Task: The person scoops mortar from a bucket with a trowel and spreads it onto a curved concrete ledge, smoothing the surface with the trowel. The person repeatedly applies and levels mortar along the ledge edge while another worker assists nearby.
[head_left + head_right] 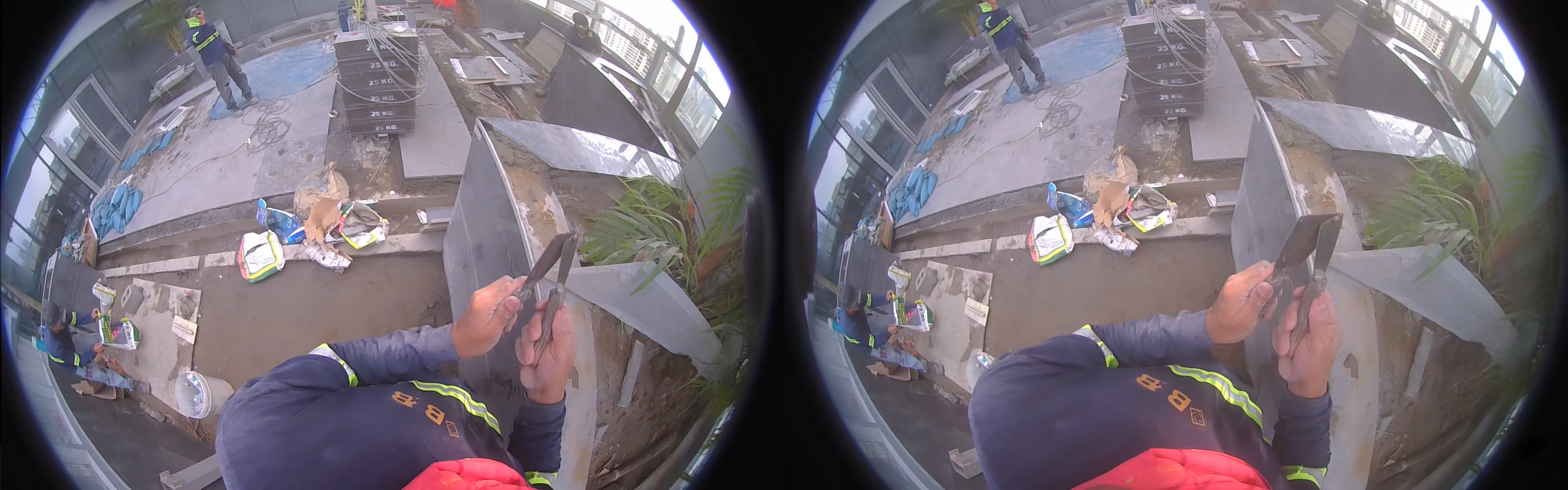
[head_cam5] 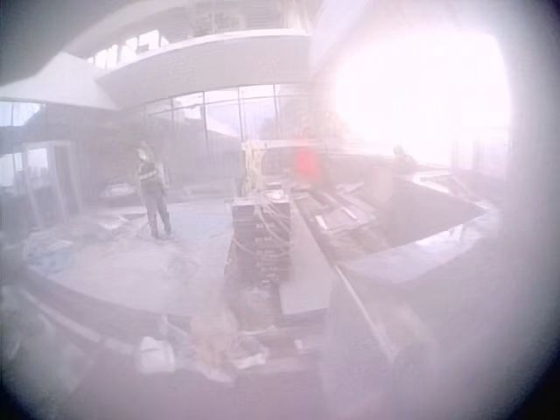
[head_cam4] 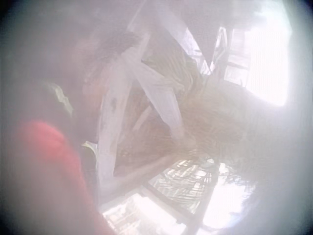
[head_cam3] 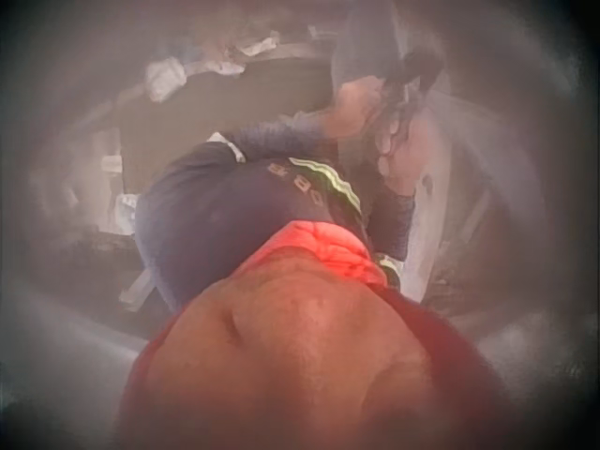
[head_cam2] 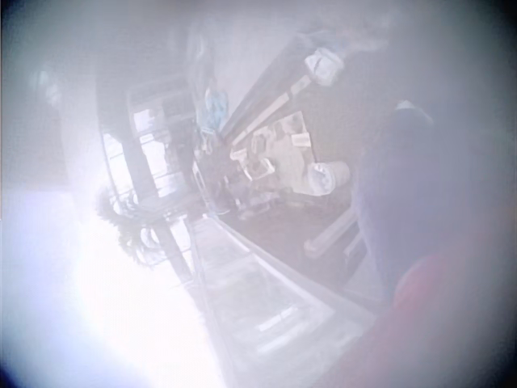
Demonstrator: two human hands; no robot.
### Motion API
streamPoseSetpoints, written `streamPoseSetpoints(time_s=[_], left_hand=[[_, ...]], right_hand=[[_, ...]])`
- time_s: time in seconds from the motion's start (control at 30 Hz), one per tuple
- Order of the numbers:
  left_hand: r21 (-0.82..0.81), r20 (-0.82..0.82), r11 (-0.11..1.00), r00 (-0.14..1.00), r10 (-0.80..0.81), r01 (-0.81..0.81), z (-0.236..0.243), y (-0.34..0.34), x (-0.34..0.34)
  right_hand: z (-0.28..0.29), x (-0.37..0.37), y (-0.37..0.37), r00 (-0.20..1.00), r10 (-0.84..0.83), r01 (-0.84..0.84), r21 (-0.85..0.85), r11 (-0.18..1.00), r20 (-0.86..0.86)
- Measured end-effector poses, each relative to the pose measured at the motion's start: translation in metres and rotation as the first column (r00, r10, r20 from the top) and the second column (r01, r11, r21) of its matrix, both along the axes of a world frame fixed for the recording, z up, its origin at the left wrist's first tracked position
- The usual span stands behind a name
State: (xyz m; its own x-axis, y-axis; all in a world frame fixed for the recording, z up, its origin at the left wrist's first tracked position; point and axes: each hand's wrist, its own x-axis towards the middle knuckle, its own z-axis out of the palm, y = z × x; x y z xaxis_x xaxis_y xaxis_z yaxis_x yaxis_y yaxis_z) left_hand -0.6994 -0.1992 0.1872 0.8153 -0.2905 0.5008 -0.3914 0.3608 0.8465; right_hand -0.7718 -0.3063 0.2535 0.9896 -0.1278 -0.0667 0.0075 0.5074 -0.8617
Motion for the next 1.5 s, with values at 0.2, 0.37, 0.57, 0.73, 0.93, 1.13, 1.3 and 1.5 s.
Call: streamPoseSetpoints(time_s=[0.2,0.37,0.57,0.73,0.93,1.13,1.3,1.5], left_hand=[[0.092,0.049,0.987,0.991,0.126,-0.13,0.004,0.009,0.008],[0.012,-0.206,0.999,0.978,-0.039,0.042,0.02,-0.003,-0.005],[0.044,-0.174,0.986,0.973,-0.154,0.164,0.01,-0.014,-0.022],[0.069,-0.187,0.964,0.953,-0.239,0.255,0.005,-0.027,-0.02],[-0.319,-0.461,0.884,0.758,-0.461,0.343,0.028,-0.054,-0.013],[-0.277,-0.47,0.809,0.661,-0.585,0.519,0.018,-0.076,-0.022],[-0.129,-0.463,0.797,0.675,-0.575,0.591,0.012,-0.078,-0.028],[-0.045,-0.428,0.794,0.706,-0.564,0.607,0.01,-0.08,-0.029]], right_hand=[[-0.007,-0.012,0.001,0.994,0.072,-0.069,0.032,0.997,-0.08],[-0.004,-0.024,-0.011,0.993,0.026,-0.021,0.045,0.999,-0.118],[-0.001,-0.033,-0.047,0.992,-0.124,0.129,0.209,0.969,-0.039],[-0.002,-0.046,-0.049,0.982,-0.168,0.178,0.112,0.978,-0.086],[-0.013,-0.09,-0.068,0.994,-0.063,0.088,0.3,0.95,-0.09],[-0.014,-0.09,-0.061,0.989,-0.148,0.149,0.277,0.949,-0.025],[-0.001,-0.101,-0.087,0.958,-0.283,0.285,0.211,0.935,-0.042],[-0.011,-0.098,-0.083,0.937,-0.345,0.348,0.22,0.911,-0.054]])
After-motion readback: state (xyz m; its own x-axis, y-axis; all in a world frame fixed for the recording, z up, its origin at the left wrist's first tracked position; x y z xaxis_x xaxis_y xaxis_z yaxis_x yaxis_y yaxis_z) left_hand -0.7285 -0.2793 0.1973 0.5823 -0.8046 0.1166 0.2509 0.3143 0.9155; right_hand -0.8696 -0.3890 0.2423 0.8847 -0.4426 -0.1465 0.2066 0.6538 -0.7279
